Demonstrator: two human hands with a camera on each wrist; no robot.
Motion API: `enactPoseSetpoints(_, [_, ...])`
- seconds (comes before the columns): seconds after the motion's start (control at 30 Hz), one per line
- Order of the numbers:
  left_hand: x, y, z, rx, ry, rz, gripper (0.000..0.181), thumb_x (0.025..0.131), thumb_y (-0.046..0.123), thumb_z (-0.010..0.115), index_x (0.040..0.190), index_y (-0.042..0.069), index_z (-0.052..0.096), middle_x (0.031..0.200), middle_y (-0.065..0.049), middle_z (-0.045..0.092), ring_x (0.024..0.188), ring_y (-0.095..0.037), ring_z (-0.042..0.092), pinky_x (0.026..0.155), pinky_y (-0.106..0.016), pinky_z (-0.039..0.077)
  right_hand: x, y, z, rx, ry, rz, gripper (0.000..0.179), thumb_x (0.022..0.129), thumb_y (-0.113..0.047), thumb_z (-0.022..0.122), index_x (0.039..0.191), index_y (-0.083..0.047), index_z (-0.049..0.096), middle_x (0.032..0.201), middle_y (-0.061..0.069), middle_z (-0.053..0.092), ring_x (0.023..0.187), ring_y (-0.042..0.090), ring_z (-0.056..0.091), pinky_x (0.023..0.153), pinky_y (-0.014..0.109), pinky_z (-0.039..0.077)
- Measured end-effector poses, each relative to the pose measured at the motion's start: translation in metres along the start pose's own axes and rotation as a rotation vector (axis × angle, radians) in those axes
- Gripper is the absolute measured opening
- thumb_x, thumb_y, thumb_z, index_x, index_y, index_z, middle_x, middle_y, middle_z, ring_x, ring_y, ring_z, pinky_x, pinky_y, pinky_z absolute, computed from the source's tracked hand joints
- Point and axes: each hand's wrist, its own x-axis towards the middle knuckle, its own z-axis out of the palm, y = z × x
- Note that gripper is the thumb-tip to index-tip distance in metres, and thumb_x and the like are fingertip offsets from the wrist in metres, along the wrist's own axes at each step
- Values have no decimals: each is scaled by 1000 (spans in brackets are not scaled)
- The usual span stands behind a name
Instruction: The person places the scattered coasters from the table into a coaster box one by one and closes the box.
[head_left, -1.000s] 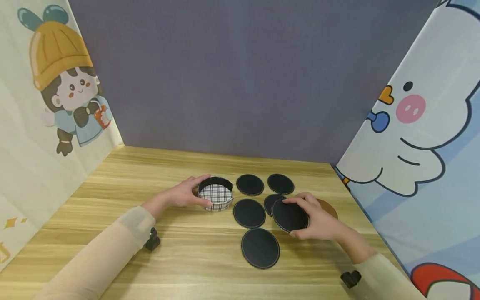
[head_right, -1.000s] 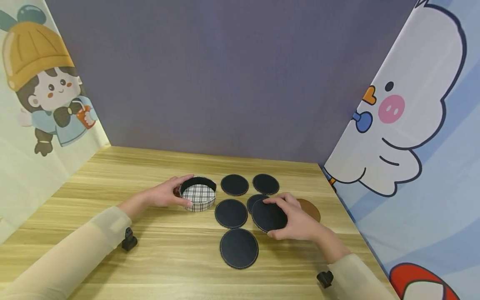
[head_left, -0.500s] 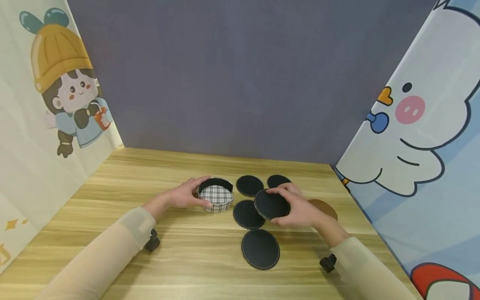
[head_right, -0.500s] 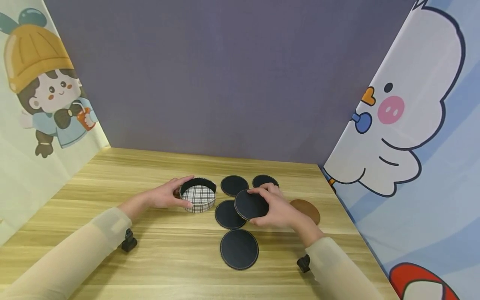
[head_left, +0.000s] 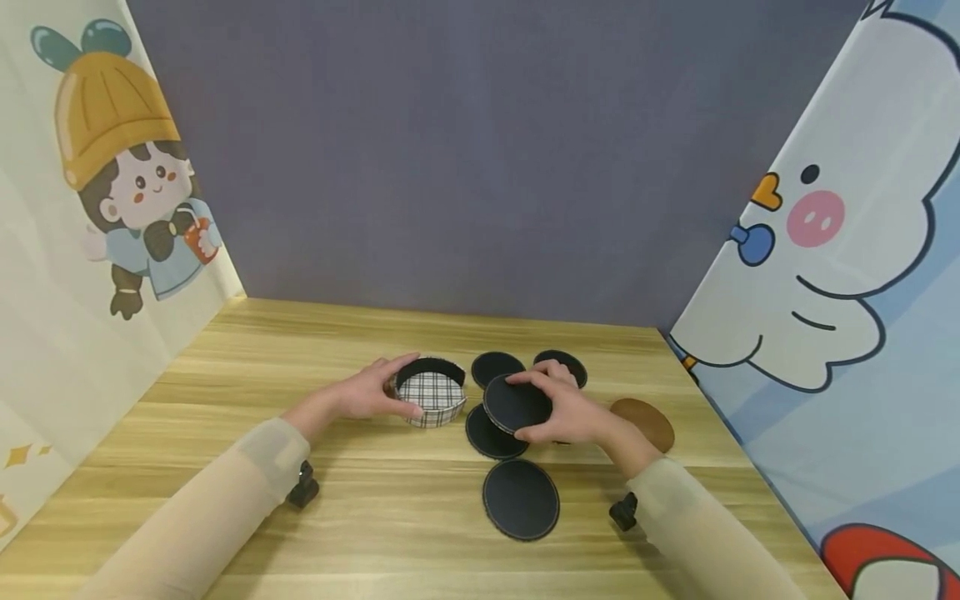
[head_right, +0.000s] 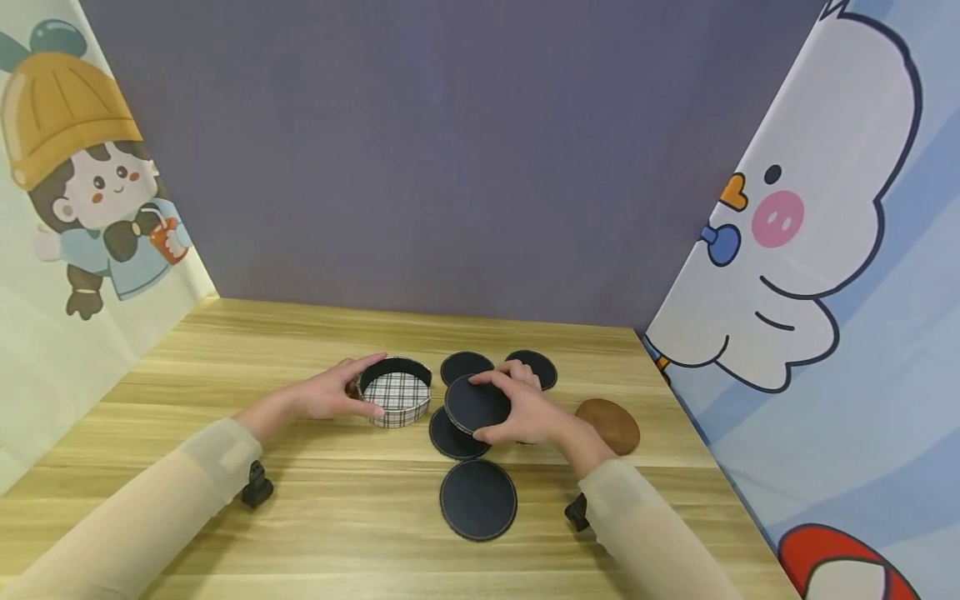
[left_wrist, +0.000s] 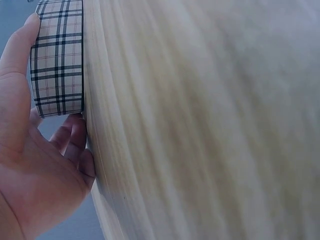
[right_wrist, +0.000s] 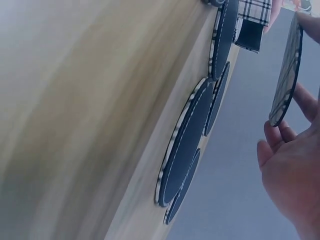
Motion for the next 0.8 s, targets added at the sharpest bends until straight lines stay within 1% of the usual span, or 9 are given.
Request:
enactPoseSetpoints(0.17, [1,0,1,11,4,-1,116,90,50,91,178,23,19,151,-26,43,121,-32,56,103,-51,53,11,-2,3,-5,-3,24,81,84,-50,92,156,-41,57,154,10,42,140,38,36,107,67,37])
enactPoseSetpoints(0.27, [1,1,2,16,7,0,117,90,50,91,178,23,19,151,-27,44,121,-32,57,102,-50,54,18,-4,6,-4,-4,38,81,84,-52,91,156,-43,57,157,9,42,141,39,36,107,67,39])
enactPoseSetpoints(0.43, [1,0,2,4,8,6,118,89,49,92,178,22,19,150,-28,44,121,-32,58,99,-48,57,30,-8,12,-5,-10,46,81,84,-54,91,156,-45,56,161,10,40,144,40,35,110,68,39])
enactPoseSetpoints(0.67, [-1,2,1,14,-1,10,119,89,51,92,178,22,18,147,-26,45,118,-30,58,97,-43,55,46,-15,19,-8,-12,45,82,84,-53,90,158,-43,56,166,13,36,149,44,33,115,71,35])
enactPoseSetpoints(0.73, [-1,2,1,11,-4,14,119,89,50,92,178,21,18,146,-26,45,118,-30,59,98,-45,56,50,-17,20,-15,-11,43,82,85,-54,89,159,-43,56,167,13,36,150,43,33,115,71,35])
enactPoseSetpoints(0.8, [0,1,1,2,-2,13,119,89,50,92,178,21,18,148,-27,44,118,-30,59,101,-47,56,54,-19,21,-17,-12,39,82,85,-55,89,159,-43,55,166,12,37,149,41,34,115,70,36])
